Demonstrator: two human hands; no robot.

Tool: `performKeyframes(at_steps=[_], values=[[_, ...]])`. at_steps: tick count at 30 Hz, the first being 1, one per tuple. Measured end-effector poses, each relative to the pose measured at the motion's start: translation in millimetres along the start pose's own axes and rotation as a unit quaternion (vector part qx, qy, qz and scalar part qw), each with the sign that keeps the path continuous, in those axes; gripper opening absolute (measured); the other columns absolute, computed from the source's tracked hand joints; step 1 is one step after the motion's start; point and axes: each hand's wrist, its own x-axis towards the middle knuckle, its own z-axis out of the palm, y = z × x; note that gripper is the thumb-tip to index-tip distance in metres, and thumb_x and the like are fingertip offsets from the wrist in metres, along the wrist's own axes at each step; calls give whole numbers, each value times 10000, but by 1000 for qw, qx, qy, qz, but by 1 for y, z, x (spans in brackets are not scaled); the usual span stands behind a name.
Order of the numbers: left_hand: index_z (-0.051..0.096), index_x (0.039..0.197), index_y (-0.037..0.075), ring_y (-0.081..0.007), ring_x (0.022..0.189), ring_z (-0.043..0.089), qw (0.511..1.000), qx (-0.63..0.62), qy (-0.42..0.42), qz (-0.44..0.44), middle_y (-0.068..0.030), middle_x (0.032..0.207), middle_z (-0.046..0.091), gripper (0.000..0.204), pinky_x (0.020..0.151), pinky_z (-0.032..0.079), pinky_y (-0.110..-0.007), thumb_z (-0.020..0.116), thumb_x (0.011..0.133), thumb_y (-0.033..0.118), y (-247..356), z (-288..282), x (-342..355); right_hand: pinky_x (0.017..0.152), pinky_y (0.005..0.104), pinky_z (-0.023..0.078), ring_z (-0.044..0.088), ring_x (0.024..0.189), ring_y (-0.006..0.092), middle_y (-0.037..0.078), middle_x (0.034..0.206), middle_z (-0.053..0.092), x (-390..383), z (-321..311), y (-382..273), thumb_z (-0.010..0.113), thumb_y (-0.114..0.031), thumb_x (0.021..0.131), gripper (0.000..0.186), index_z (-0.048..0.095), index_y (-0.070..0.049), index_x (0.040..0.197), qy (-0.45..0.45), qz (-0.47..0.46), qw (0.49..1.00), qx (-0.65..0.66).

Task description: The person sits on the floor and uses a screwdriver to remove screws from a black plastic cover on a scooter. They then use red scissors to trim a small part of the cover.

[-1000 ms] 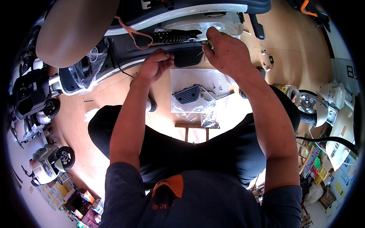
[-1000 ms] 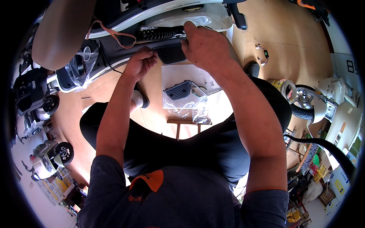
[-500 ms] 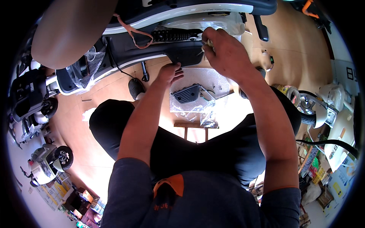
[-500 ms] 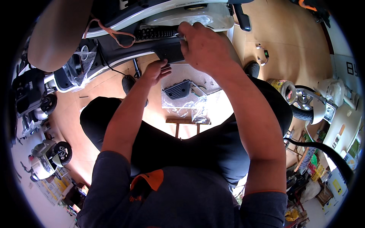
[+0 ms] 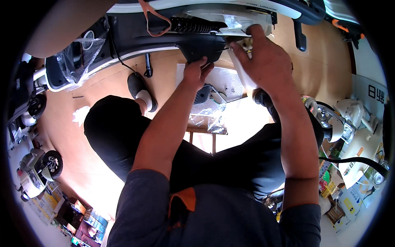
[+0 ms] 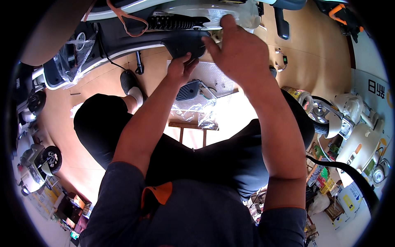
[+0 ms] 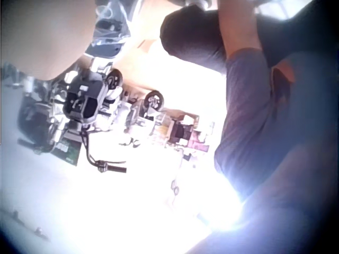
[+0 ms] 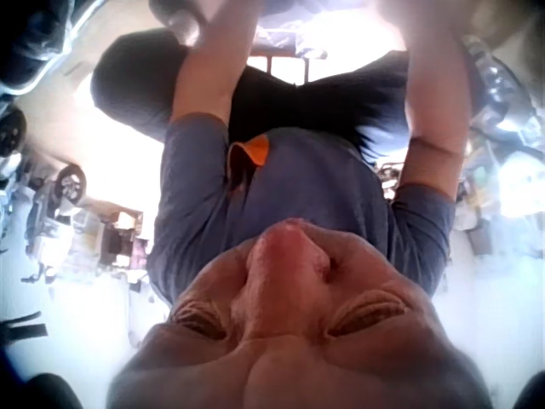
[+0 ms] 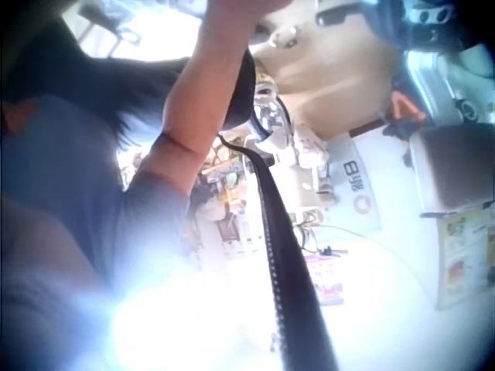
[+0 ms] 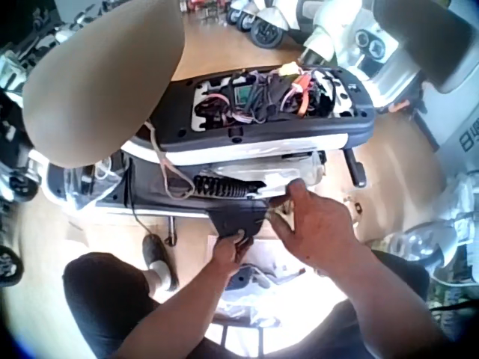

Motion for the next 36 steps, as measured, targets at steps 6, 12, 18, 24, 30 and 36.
performKeyframes(at_steps=[6, 12, 18, 24, 30, 36], values=[[641, 1147, 24, -292, 1003, 726, 991, -128, -12, -29, -108, 1092, 706, 170, 894, 654, -377, 687, 986, 50, -33, 17, 26, 598, 458, 551, 709, 723, 404, 172, 792, 706, 1, 21, 10, 718, -365, 953, 361, 544, -71, 1070, 107, -184, 975, 65], [654, 1133, 53, -268, 986, 725, 989, -144, -2, -27, -93, 1071, 708, 158, 899, 653, -367, 688, 979, 39, -38, 20, 23, 686, 455, 558, 715, 805, 368, 140, 870, 709, 0, 16, 3, 730, -273, 926, 287, 552, -110, 1081, 48, -83, 994, 48], [650, 1107, 73, -242, 940, 709, 993, -112, -32, -37, -71, 1026, 677, 128, 852, 646, -375, 690, 985, 61, -46, 37, 20, 690, 468, 552, 705, 809, 378, 140, 893, 706, -7, 14, -2, 730, -248, 921, 280, 560, -104, 1090, 44, -90, 994, 54], [653, 1092, 75, -218, 864, 714, 990, -133, 22, -37, -58, 944, 685, 83, 776, 642, -354, 664, 1010, 89, -49, 49, 24, 770, 451, 564, 705, 938, 384, 143, 1020, 711, -9, 14, 1, 706, -203, 942, 270, 589, -123, 1172, 15, -109, 992, 65], [654, 1119, 30, -209, 945, 717, 993, -104, 8, -61, -101, 1064, 704, 134, 820, 623, -311, 610, 1017, 104, -47, 46, 31, 781, 456, 572, 715, 947, 393, 149, 1050, 725, -14, 7, 4, 695, -215, 963, 274, 591, -150, 1209, 4, -61, 997, 49], [602, 1148, -12, -214, 937, 710, 970, -188, -89, -127, -140, 1078, 670, 191, 781, 628, -283, 512, 997, 61, -49, 15, 77, 737, 500, 552, 704, 844, 384, 141, 865, 705, -21, 13, 3, 733, -227, 908, 302, 598, -101, 1147, 19, -121, 989, 77]])
